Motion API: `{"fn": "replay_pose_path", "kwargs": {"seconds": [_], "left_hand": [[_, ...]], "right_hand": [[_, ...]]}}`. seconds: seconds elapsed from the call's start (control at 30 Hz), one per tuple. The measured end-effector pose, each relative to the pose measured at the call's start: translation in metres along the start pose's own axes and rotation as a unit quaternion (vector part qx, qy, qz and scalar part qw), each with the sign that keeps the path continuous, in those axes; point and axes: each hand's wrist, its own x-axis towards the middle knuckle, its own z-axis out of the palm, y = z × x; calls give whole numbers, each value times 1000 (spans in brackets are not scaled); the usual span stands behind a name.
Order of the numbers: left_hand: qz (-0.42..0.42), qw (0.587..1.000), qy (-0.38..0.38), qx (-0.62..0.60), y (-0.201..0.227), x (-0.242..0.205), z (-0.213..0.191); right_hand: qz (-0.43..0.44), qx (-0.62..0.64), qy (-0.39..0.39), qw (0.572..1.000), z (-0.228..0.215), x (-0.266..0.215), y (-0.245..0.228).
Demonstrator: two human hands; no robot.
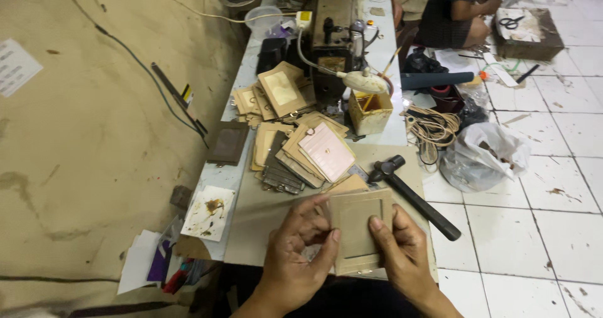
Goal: The person assembles small leather wallets by hand. They pick up wallet components, fold and align the pieces, and use a hammer to secure metal fasteners. The person repeatedly inspects the wallets by opening and closing them before placing them on the workbench.
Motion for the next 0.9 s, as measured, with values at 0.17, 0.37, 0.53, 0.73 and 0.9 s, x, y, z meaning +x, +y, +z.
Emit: {"fn": "replay_pose_path", "kwargs": {"seconds": [0.17, 0.37, 0.53, 0.73, 0.9], "left_hand": [[109, 987, -37, 114, 26, 24, -10], [184, 960, -108, 184, 32, 49, -13], [252, 926, -168, 225, 36, 54, -13], [367, 843, -179, 351, -67, 10, -16], [211, 910, -205, 293, -58, 8, -24]], "right_hand": [[9, -12, -18, 1000, 5, -5, -5], [-64, -71, -43, 994, 8, -1, -6], [-209, -207, -61, 954, -1, 28, -37], [-239, -391, -226, 859, -23, 26, -5], [-209, -399, -283, 847, -29, 11, 34]]}}
